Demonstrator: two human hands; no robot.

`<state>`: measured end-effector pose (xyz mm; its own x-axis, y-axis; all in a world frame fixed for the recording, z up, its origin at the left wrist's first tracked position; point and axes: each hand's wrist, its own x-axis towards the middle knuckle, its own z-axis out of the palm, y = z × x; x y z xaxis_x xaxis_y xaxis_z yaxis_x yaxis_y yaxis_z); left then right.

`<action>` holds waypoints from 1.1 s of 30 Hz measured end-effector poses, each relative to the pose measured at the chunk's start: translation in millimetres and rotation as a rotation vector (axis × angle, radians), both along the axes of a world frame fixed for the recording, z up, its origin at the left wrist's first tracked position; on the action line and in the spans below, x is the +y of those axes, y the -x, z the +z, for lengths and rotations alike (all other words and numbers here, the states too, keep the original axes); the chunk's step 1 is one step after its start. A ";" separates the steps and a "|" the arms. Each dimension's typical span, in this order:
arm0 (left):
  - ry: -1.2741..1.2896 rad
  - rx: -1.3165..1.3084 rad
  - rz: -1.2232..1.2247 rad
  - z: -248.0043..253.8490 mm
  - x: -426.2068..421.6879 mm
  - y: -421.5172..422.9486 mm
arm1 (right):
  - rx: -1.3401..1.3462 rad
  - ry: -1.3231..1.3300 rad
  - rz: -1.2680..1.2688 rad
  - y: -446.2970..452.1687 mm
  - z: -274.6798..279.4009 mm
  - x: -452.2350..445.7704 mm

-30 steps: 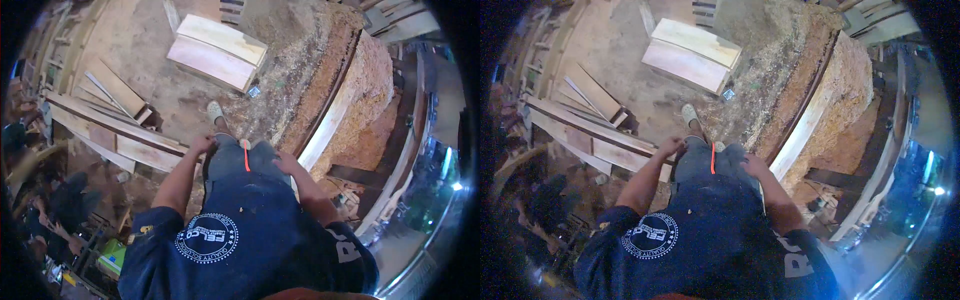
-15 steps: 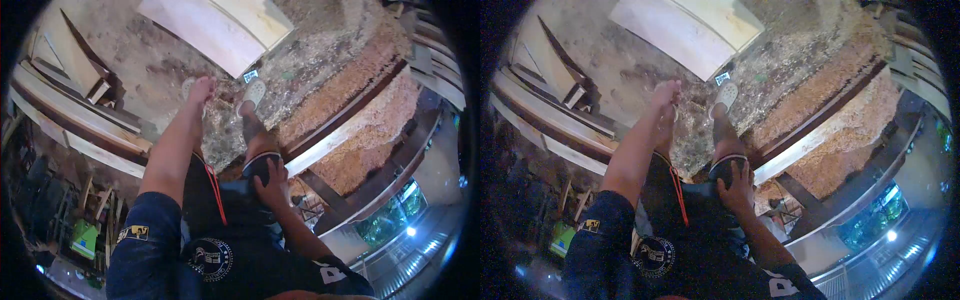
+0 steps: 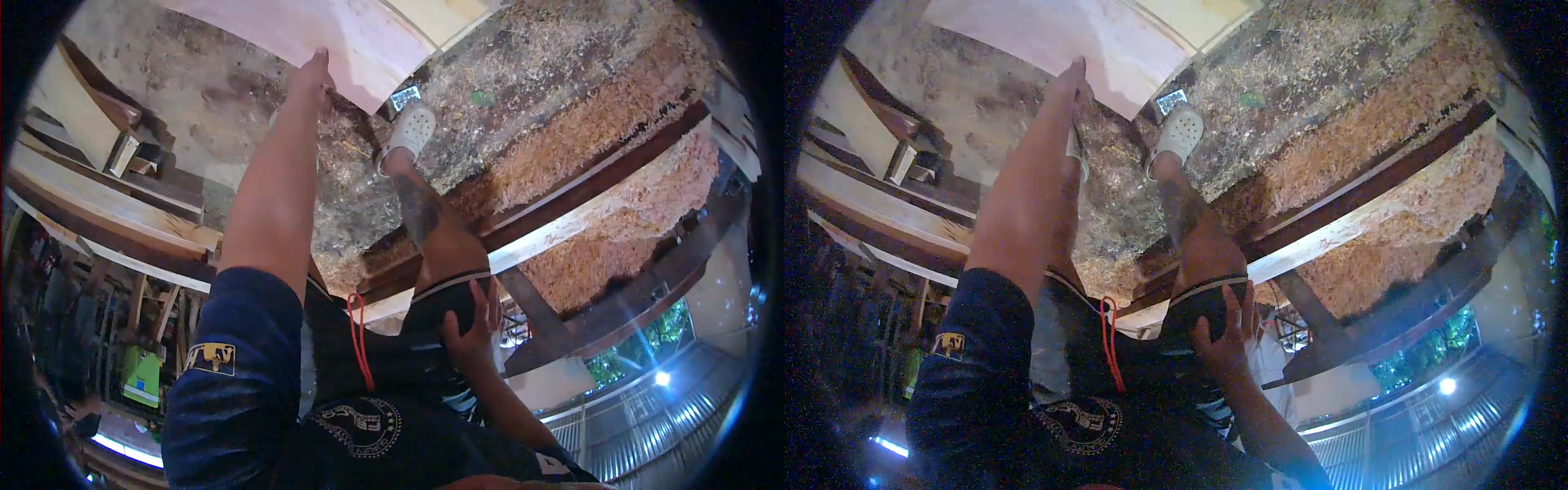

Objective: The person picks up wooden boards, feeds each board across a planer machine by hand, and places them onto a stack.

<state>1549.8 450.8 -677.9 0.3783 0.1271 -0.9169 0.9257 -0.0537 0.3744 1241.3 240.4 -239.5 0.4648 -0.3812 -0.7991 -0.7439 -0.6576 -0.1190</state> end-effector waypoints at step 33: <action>0.454 0.255 -0.611 495.4 131.1 79.8 | -0.453 0.171 -0.181 0.5 264.5 178.5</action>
<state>1470.1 581.9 -182.5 0.0325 -0.4406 -0.8971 0.8416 -0.4721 0.2624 1240.8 418.9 24.9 0.6642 -0.5953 -0.4522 -0.7465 -0.5610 -0.3579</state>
